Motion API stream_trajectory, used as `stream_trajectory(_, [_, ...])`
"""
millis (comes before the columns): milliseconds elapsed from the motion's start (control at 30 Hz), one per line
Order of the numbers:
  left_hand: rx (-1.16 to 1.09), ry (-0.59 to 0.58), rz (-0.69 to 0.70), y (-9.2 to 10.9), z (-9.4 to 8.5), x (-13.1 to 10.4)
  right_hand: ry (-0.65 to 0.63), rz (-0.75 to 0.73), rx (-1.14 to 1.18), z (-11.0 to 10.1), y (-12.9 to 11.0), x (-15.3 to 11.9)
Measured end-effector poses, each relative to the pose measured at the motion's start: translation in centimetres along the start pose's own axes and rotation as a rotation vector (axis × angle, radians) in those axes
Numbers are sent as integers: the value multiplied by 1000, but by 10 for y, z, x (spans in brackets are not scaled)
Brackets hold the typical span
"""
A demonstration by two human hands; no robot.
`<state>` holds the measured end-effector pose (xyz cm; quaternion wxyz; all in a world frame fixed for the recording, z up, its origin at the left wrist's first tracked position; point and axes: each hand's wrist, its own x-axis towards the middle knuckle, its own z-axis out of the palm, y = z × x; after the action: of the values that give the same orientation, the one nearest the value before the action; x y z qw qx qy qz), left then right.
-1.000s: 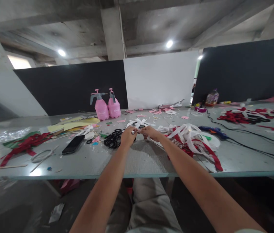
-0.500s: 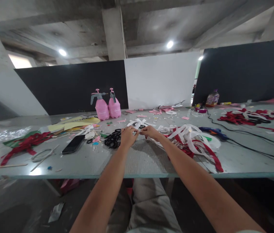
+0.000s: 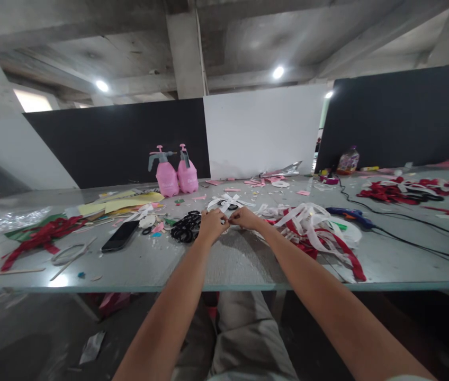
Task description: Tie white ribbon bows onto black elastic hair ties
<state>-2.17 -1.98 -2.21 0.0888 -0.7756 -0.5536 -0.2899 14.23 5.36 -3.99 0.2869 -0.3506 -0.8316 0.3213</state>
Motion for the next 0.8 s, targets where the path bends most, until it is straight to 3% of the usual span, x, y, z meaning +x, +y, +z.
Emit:
stream_trajectory(433, [45,61,-62,0,3,1,0,0,30,-6,-8,-3])
stream_trajectory(633, [-207,189,-225,-18,7,5,75,32,76,-16,-3,-4])
stream_trajectory(800, [-356,175,-155,-13,11,7,68,4,121,-14,-7,-4])
